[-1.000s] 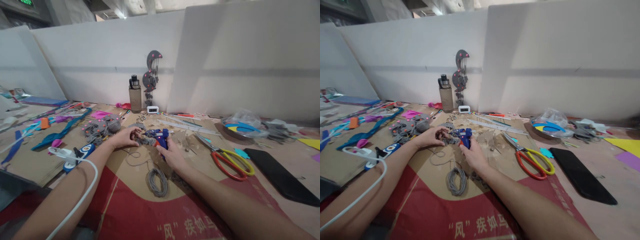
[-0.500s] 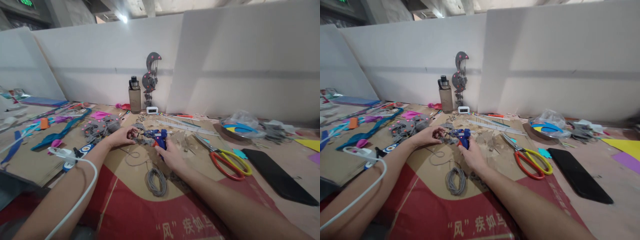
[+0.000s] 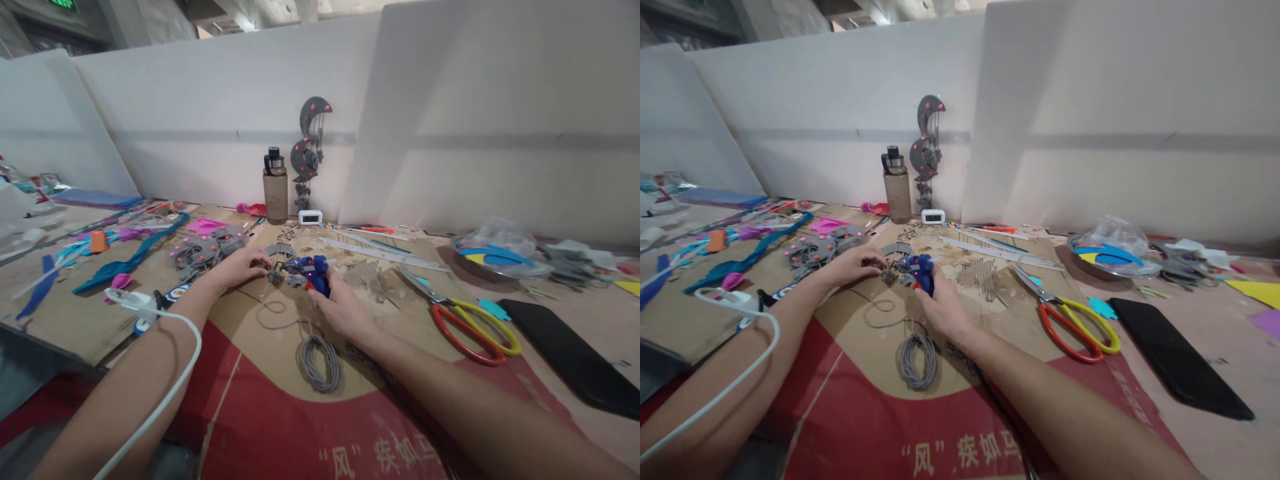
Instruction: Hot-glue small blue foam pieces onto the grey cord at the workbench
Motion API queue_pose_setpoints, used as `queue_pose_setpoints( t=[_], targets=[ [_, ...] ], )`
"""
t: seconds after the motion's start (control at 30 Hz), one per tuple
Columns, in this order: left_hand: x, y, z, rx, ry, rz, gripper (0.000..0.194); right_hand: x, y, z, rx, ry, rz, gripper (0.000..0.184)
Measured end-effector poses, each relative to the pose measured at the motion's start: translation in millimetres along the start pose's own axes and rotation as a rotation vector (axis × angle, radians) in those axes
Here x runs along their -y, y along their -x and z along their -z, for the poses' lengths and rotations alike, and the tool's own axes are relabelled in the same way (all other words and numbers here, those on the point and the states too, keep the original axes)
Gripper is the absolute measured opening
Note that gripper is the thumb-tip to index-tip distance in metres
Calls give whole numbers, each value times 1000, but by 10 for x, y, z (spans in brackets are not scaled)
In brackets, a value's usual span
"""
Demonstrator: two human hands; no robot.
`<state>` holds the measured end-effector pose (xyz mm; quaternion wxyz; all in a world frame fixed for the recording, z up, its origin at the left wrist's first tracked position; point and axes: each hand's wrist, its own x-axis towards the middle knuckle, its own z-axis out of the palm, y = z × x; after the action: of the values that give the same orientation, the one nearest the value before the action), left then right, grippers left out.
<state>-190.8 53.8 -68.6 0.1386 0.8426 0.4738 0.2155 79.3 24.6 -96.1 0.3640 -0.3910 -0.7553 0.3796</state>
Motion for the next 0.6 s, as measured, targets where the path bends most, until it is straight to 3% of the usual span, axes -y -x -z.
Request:
queue_pose_setpoints(
  t=[0.27,0.5,0.6],
  targets=[
    [-16,-3,-91,38,23,26,17,21,-5,-37,37,92,-6,31],
    [-94,-11,-100,67,-13,61,35,19,37,-45,4,107,-18,34],
    [-138,-33,-117,68,-58,50,33,37,72,-46,1,125,-26,35]
  ],
)
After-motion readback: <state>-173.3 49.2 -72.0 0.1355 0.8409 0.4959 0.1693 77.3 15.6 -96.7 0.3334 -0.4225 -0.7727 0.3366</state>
